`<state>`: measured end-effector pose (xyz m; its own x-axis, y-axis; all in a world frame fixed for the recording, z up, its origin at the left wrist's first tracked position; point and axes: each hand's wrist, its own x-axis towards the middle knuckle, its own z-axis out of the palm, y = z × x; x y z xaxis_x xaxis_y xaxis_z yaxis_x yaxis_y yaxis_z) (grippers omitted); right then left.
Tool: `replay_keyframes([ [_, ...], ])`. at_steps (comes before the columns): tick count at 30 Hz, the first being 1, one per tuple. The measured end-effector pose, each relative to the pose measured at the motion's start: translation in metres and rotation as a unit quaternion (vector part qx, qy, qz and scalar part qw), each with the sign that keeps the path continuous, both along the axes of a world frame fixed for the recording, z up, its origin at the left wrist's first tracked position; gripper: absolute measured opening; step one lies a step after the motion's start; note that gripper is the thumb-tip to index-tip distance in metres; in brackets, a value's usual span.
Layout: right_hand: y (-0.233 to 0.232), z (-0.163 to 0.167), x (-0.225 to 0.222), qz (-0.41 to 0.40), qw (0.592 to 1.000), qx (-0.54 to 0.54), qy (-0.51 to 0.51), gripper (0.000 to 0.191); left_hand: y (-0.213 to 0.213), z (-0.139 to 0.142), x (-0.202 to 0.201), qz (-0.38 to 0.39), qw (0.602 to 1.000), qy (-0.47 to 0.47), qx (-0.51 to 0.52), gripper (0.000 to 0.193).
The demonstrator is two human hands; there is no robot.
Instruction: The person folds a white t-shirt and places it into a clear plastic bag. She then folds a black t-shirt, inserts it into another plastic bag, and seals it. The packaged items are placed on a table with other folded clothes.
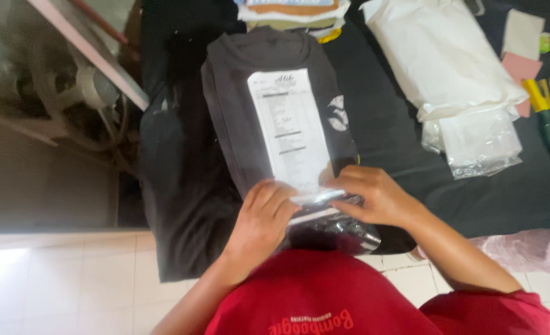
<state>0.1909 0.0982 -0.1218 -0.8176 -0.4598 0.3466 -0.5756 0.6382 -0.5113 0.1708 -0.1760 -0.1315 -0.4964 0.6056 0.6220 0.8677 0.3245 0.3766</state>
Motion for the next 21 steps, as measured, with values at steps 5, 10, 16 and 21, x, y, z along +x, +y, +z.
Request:
replay_keyframes([
  [5, 0.0, 0.003, -0.009, 0.044, 0.998, -0.025, -0.037, 0.034, -0.009, 0.01, 0.004, 0.022, 0.997, 0.027, -0.065, 0.024],
  [10, -0.002, 0.006, -0.013, 0.064, 0.998, 0.012, -0.026, 0.029, -0.012, 0.02, 0.003, 0.009, 0.991, 0.034, -0.128, 0.034],
  [16, 0.0, 0.007, -0.014, 0.083, 0.995, 0.002, -0.06, 0.033, -0.005, 0.025, 0.003, 0.011, 0.989, 0.026, -0.142, 0.029],
  [21, 0.0, 0.009, -0.027, 0.135, 0.984, -0.054, -0.101, 0.03, 0.004, 0.031, -0.005, -0.001, 0.975, -0.024, -0.219, 0.019],
])
